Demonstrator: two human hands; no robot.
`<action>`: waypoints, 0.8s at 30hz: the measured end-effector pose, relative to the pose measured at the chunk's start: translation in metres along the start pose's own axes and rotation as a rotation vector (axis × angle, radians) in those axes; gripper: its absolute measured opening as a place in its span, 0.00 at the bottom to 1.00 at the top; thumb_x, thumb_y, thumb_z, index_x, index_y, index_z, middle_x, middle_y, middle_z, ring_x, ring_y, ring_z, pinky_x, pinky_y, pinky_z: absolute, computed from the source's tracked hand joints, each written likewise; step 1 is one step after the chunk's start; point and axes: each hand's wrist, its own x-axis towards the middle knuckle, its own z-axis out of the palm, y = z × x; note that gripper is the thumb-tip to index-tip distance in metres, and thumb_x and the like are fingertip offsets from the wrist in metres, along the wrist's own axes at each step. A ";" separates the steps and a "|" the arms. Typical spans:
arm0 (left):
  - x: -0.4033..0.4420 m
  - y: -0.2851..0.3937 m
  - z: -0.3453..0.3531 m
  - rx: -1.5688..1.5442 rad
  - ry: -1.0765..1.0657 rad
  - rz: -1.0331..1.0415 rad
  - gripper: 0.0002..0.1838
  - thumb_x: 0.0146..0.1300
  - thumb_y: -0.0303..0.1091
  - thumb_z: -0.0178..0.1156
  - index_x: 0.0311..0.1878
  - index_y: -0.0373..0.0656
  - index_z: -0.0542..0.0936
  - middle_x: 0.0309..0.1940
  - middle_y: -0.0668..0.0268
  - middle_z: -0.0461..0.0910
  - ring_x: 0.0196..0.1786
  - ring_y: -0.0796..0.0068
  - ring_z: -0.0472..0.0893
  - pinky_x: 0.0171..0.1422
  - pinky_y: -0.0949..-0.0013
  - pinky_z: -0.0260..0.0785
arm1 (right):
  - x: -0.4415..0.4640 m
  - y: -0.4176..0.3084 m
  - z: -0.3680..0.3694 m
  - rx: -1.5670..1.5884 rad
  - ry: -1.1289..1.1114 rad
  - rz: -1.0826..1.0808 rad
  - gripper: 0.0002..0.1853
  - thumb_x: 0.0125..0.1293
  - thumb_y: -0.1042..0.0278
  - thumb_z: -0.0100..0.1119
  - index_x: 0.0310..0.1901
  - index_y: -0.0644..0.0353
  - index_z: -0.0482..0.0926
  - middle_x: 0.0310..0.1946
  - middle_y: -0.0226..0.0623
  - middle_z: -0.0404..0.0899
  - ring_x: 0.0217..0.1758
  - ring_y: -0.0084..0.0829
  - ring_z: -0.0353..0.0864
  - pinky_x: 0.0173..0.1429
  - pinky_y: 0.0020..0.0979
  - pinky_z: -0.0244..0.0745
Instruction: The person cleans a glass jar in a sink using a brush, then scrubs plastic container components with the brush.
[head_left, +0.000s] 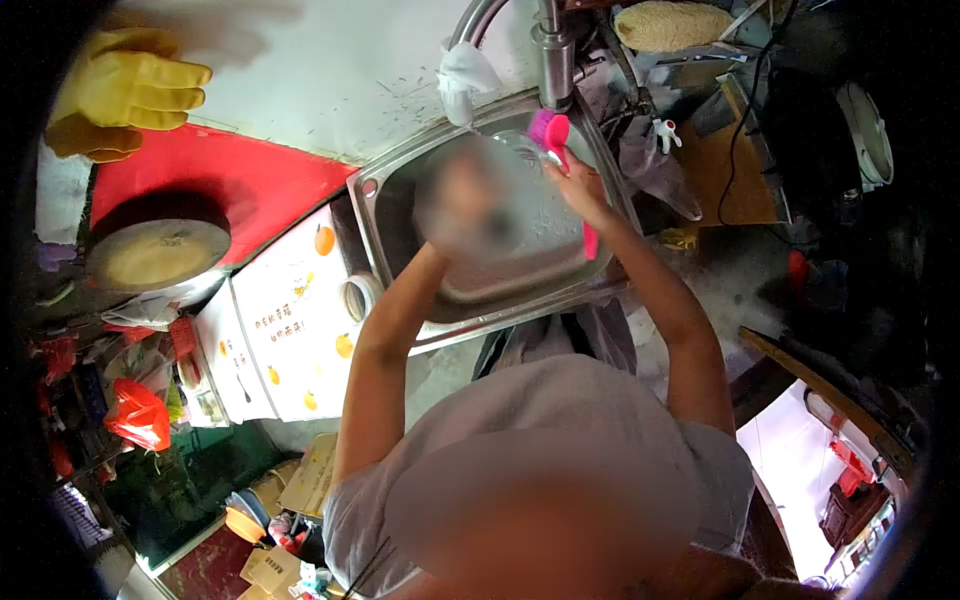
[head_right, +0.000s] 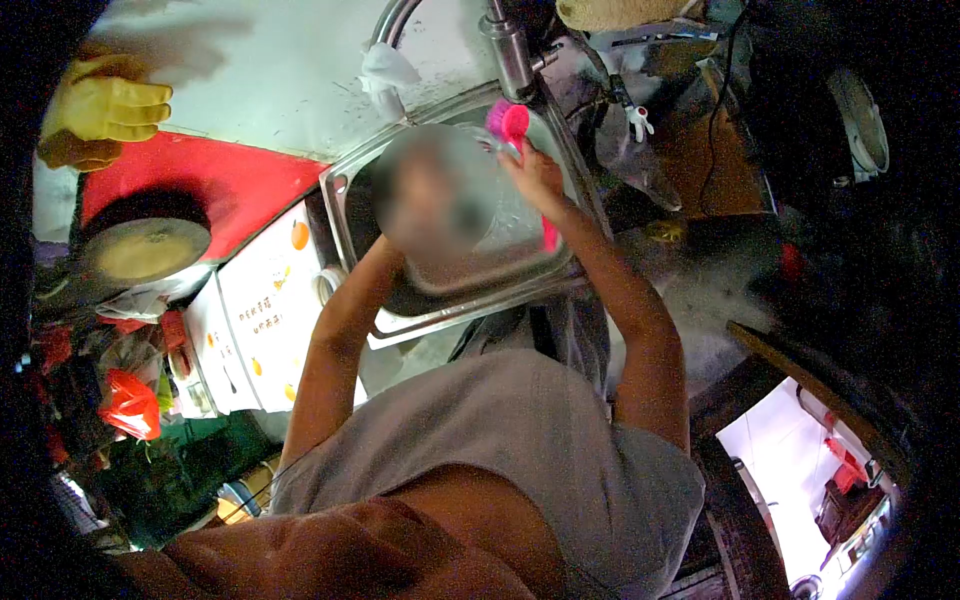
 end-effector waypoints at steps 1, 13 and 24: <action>0.005 0.001 0.001 0.027 -0.013 0.011 0.27 0.49 0.35 0.55 0.53 0.38 0.62 0.48 0.57 0.67 0.50 0.61 0.68 0.54 0.64 0.58 | -0.013 -0.015 -0.022 -0.051 0.023 0.011 0.30 0.55 0.45 0.48 0.57 0.50 0.62 0.31 0.48 0.74 0.35 0.42 0.75 0.40 0.38 0.68; 0.036 0.014 0.004 0.502 -0.042 0.148 0.29 0.40 0.35 0.62 0.49 0.40 0.68 0.45 0.58 0.72 0.44 0.61 0.74 0.47 0.64 0.66 | -0.024 -0.006 -0.050 -0.280 -0.089 -0.325 0.19 0.58 0.65 0.46 0.54 0.49 0.66 0.24 0.48 0.74 0.27 0.43 0.75 0.31 0.39 0.68; 0.033 0.020 -0.007 0.514 -0.002 0.241 0.27 0.33 0.31 0.60 0.44 0.43 0.68 0.43 0.58 0.74 0.40 0.58 0.75 0.38 0.60 0.70 | -0.028 -0.021 -0.048 -0.333 -0.110 -0.414 0.19 0.56 0.67 0.43 0.51 0.50 0.67 0.23 0.47 0.75 0.25 0.44 0.76 0.30 0.43 0.70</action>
